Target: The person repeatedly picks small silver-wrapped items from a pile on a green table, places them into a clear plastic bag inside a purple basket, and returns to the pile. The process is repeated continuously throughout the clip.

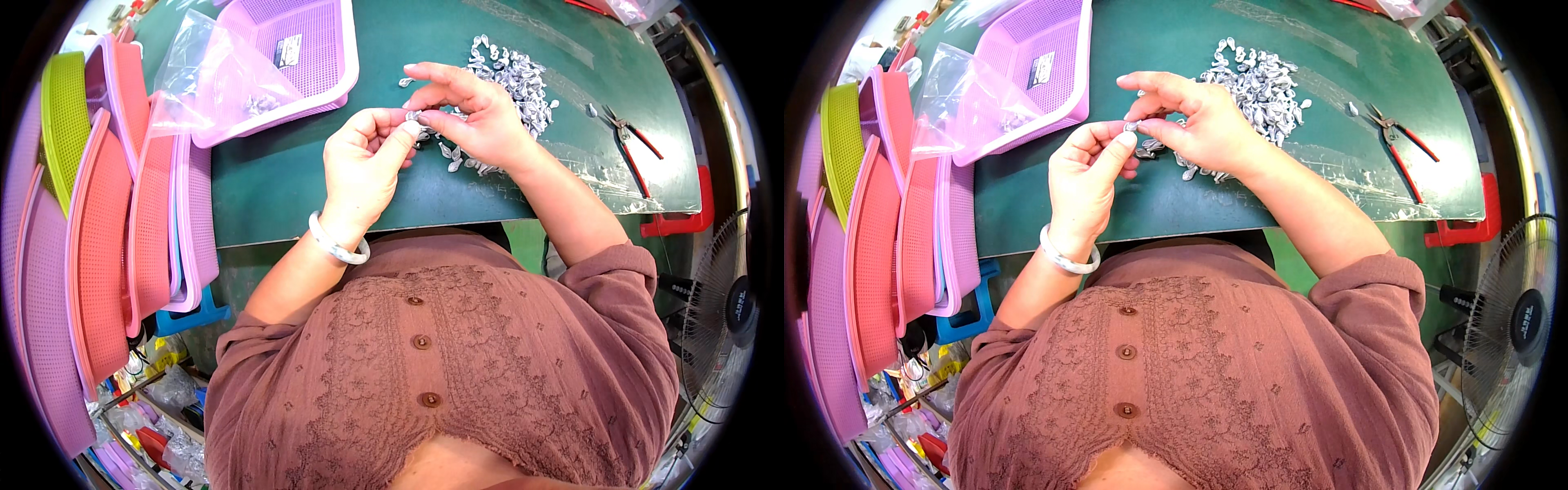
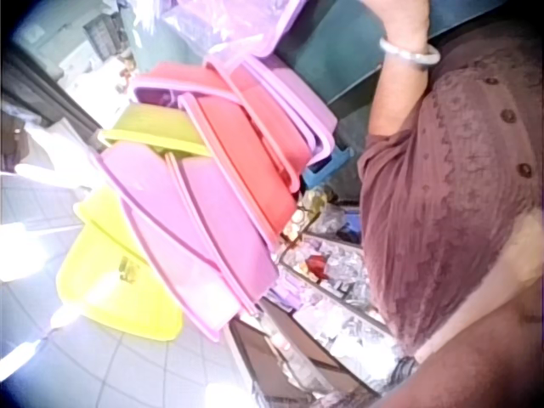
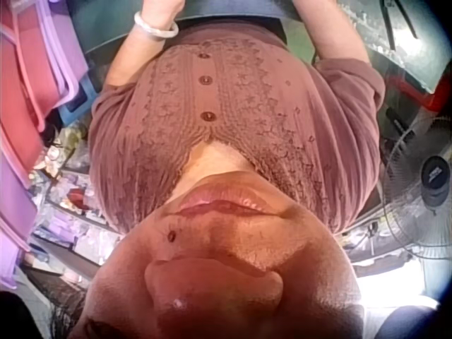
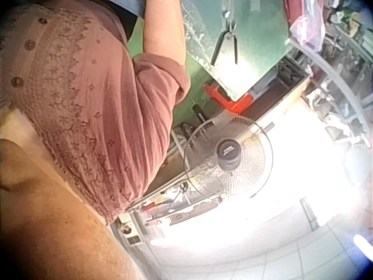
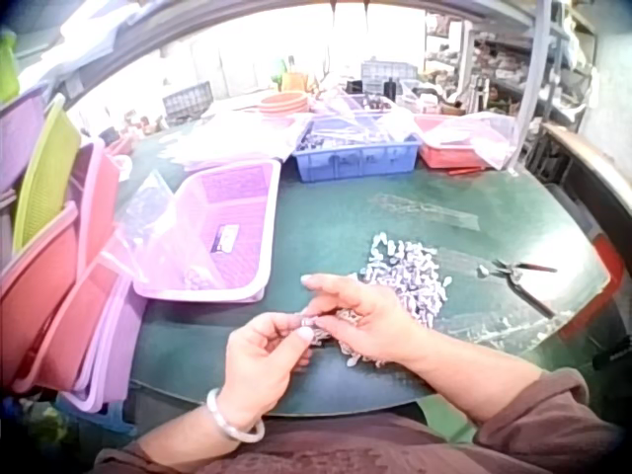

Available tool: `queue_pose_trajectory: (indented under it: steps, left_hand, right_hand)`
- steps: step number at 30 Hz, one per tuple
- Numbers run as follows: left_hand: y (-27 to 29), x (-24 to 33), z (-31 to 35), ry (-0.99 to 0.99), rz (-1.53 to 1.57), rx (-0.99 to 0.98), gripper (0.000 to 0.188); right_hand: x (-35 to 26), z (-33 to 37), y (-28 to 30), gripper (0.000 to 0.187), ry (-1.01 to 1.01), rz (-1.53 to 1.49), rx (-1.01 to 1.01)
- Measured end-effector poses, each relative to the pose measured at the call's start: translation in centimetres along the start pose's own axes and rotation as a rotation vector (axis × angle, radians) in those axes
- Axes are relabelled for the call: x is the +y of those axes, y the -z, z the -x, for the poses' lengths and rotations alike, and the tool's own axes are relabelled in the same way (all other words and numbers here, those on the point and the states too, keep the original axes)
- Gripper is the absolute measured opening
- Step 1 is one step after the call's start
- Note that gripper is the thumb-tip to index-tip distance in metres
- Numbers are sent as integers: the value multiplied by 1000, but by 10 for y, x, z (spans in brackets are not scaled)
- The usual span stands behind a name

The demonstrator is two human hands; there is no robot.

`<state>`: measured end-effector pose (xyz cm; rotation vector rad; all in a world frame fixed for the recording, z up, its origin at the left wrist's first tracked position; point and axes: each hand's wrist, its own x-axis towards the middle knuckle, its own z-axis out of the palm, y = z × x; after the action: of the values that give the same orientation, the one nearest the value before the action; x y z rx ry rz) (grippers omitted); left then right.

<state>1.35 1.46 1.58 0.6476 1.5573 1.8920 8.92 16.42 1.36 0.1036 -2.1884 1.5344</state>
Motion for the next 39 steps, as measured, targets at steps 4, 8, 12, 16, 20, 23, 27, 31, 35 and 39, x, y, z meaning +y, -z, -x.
queue_pose_trajectory:
  steps: [4,8,12,16,20,23,27,31,35,39]
  left_hand:
    - [-1,-1,0,-9,-24,11,15]
    - [-2,-2,1,-23,-26,18,14]
    - [-2,-2,1,-45,-45,20,14]
    - [-3,-2,1,-49,-28,23,13]
    - [-5,0,2,-29,34,29,13]
    - [-6,2,3,16,85,40,13]
    - [-5,1,1,57,147,30,13]
    - [-5,1,2,73,164,42,11]
    - [-4,-1,1,82,167,44,10]
    - [-2,-4,0,111,204,38,9]
  right_hand:
    - [2,-1,-3,46,93,43,69]
    - [1,-1,-3,46,96,72,69]
    - [1,-1,-3,46,93,84,72]
    - [0,-1,-3,46,118,128,84]
    - [-3,-1,-3,45,157,204,105]
    - [-3,-1,-4,45,181,270,131]
    - [-4,0,-6,44,221,390,157]
    - [-5,0,-7,42,271,461,165]
    - [-7,0,-6,43,303,502,130]
    - [-8,0,-7,48,316,522,119]
